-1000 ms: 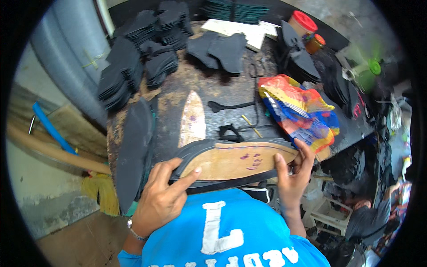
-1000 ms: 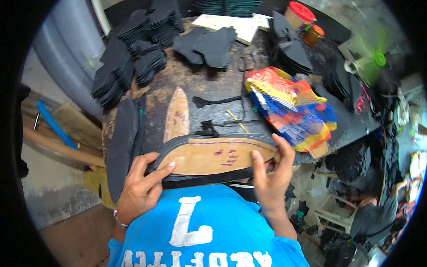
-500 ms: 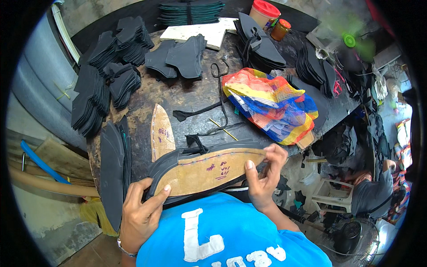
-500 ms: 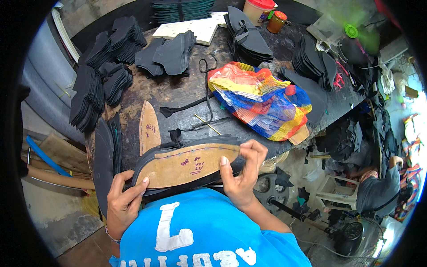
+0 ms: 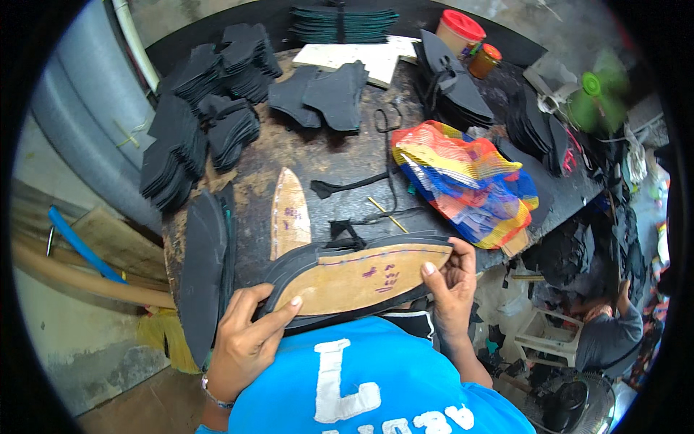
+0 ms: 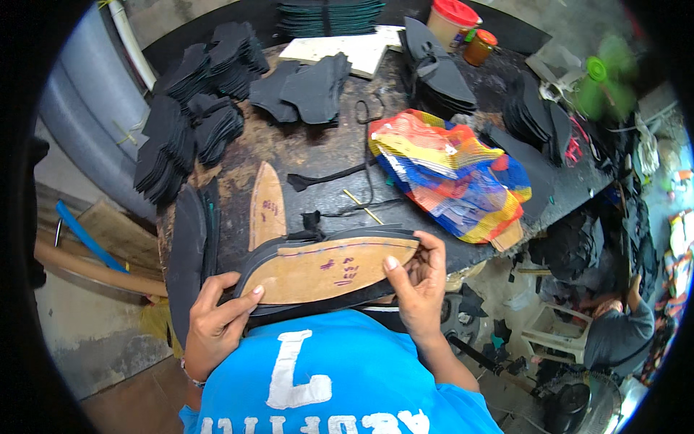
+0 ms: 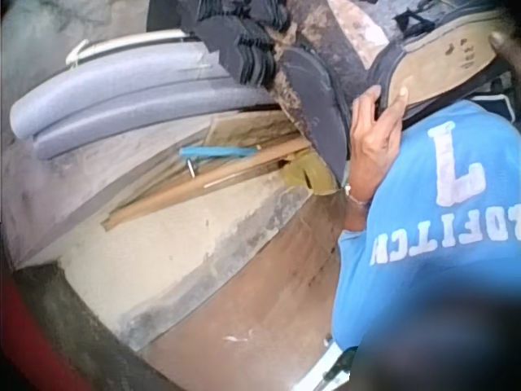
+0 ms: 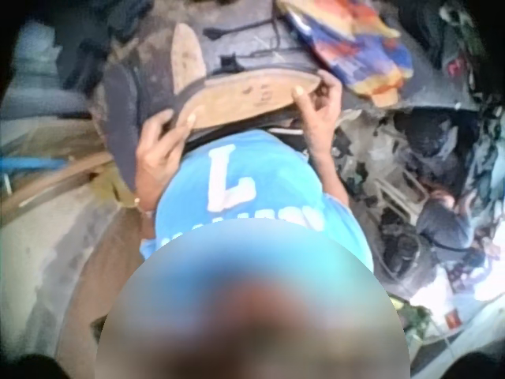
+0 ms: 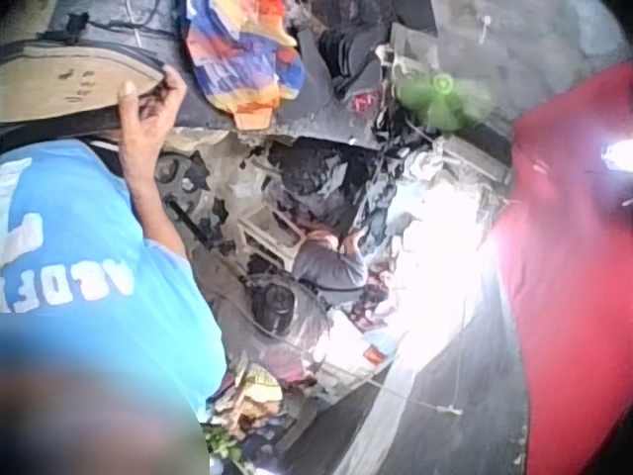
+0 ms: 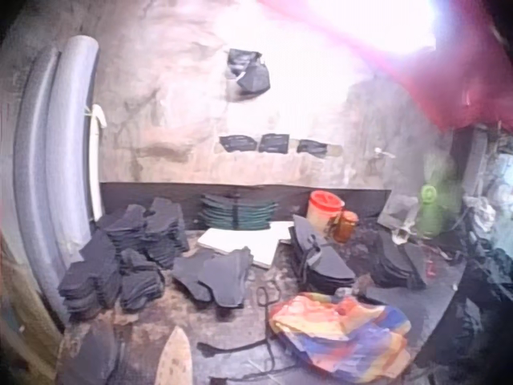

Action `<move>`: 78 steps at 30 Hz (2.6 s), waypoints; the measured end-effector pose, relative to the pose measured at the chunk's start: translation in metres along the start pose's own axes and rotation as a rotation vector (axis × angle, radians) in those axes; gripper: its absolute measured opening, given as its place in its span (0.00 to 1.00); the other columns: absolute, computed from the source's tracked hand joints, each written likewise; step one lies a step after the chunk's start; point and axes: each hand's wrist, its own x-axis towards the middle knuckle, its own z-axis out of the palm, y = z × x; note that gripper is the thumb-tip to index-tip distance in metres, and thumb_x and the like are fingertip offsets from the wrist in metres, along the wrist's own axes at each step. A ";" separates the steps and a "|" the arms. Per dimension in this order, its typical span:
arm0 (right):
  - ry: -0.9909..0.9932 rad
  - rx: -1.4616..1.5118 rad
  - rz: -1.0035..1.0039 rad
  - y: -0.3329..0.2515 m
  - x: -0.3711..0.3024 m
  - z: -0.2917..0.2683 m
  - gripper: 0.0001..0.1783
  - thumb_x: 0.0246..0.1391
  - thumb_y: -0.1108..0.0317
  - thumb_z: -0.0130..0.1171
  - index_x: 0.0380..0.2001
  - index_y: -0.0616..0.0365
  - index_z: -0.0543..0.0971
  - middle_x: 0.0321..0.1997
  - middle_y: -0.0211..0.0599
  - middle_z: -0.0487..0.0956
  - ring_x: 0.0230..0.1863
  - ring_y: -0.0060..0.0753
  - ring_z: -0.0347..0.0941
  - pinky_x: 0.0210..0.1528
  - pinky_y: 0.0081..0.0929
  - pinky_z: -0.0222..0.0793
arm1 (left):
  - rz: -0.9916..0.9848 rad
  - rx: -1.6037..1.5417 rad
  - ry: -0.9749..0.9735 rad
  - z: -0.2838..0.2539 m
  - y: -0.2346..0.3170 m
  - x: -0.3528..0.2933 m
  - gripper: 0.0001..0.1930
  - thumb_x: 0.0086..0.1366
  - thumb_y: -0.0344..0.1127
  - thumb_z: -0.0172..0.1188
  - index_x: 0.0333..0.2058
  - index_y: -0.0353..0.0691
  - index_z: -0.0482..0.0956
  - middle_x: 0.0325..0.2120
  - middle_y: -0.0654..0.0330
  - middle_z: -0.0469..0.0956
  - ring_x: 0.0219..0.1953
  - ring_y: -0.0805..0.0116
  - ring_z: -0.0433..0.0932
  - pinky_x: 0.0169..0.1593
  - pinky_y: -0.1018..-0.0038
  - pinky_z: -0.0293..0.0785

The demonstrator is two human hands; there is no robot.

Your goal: The person places a cardboard template on a stack of black rubber shoe parts and uses a pencil to trace the outline. They repeat this process for several parts, moving the template and aligning it before marking each piece.

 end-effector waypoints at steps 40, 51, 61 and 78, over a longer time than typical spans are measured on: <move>-0.116 -0.866 -0.402 -0.025 0.014 -0.006 0.27 0.48 0.72 0.70 0.53 0.60 0.75 0.48 0.44 0.69 0.52 0.42 0.69 0.58 0.35 0.64 | -0.117 -0.205 0.106 0.011 -0.016 -0.008 0.24 0.61 0.30 0.68 0.54 0.29 0.75 0.48 0.43 0.77 0.49 0.49 0.78 0.52 0.63 0.75; -0.239 -0.987 -0.543 -0.027 0.020 -0.014 0.34 0.40 0.63 0.77 0.50 0.60 0.74 0.50 0.47 0.71 0.53 0.48 0.65 0.57 0.42 0.61 | -0.102 -0.181 -0.032 0.017 -0.021 -0.009 0.43 0.55 0.45 0.74 0.65 0.32 0.64 0.61 0.41 0.68 0.65 0.46 0.66 0.66 0.59 0.64; 0.081 -0.134 -0.363 -0.023 0.034 -0.025 0.13 0.60 0.78 0.61 0.41 0.57 0.67 0.39 0.30 0.70 0.40 0.19 0.67 0.46 0.18 0.64 | -0.197 -0.586 0.020 0.020 -0.027 -0.005 0.42 0.60 0.46 0.71 0.66 0.32 0.61 0.62 0.39 0.67 0.65 0.48 0.67 0.66 0.61 0.63; -0.897 -0.964 -0.285 -0.084 0.060 0.001 0.50 0.42 0.44 0.73 0.62 0.66 0.69 0.59 0.54 0.71 0.61 0.56 0.68 0.63 0.43 0.63 | -0.190 -0.514 -0.049 0.030 -0.044 -0.025 0.33 0.59 0.46 0.70 0.60 0.39 0.72 0.66 0.41 0.59 0.69 0.44 0.59 0.67 0.53 0.61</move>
